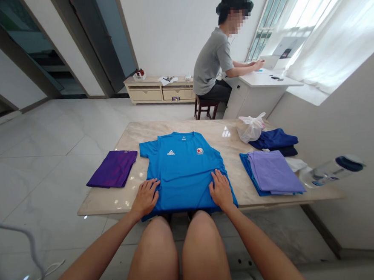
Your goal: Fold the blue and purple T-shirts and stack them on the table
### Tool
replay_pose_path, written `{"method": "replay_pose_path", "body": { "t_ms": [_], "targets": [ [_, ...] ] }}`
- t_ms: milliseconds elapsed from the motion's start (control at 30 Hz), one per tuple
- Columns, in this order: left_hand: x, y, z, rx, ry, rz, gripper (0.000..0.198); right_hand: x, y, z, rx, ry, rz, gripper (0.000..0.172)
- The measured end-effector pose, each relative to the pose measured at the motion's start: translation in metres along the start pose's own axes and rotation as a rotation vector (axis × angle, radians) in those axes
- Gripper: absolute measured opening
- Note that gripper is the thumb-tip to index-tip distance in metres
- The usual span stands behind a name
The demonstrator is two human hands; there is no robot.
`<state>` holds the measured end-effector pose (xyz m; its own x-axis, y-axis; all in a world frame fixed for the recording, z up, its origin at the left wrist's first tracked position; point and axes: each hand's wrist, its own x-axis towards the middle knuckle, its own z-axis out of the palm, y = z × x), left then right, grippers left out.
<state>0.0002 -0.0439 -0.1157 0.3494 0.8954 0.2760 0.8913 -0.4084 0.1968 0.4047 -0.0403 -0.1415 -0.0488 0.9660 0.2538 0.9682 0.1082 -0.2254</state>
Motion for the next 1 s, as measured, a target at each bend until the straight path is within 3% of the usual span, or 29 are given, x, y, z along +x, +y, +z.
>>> {"method": "replay_pose_path", "body": {
  "t_ms": [233,433,533,633,767,867,1000],
  "targets": [
    [-0.017,0.023,-0.008,0.11,-0.072,-0.082,0.059,-0.023,-0.023,-0.034,-0.125,-0.258,0.076,0.065],
    [-0.032,0.048,-0.054,0.178,-0.346,-0.103,0.05,-0.053,-0.038,-0.084,-0.173,-0.432,0.053,0.06],
    [-0.019,0.044,-0.074,0.166,-0.399,-0.123,0.043,-0.039,-0.038,-0.104,-0.165,-0.458,0.065,0.044],
    [0.005,0.034,-0.079,0.161,-0.387,-0.171,0.044,-0.007,-0.035,-0.111,-0.143,-0.434,0.123,0.04],
    [0.042,0.022,-0.063,0.135,-0.331,-0.153,0.049,0.04,-0.025,-0.101,-0.084,-0.358,0.171,0.039],
    [0.072,0.008,-0.037,0.103,-0.28,-0.119,0.057,0.075,-0.008,-0.082,-0.045,-0.279,0.204,0.04],
    [0.112,-0.028,0.003,0.01,-0.099,-0.133,0.066,0.125,0.029,-0.051,-0.032,-0.203,0.28,0.037]
  ]
}}
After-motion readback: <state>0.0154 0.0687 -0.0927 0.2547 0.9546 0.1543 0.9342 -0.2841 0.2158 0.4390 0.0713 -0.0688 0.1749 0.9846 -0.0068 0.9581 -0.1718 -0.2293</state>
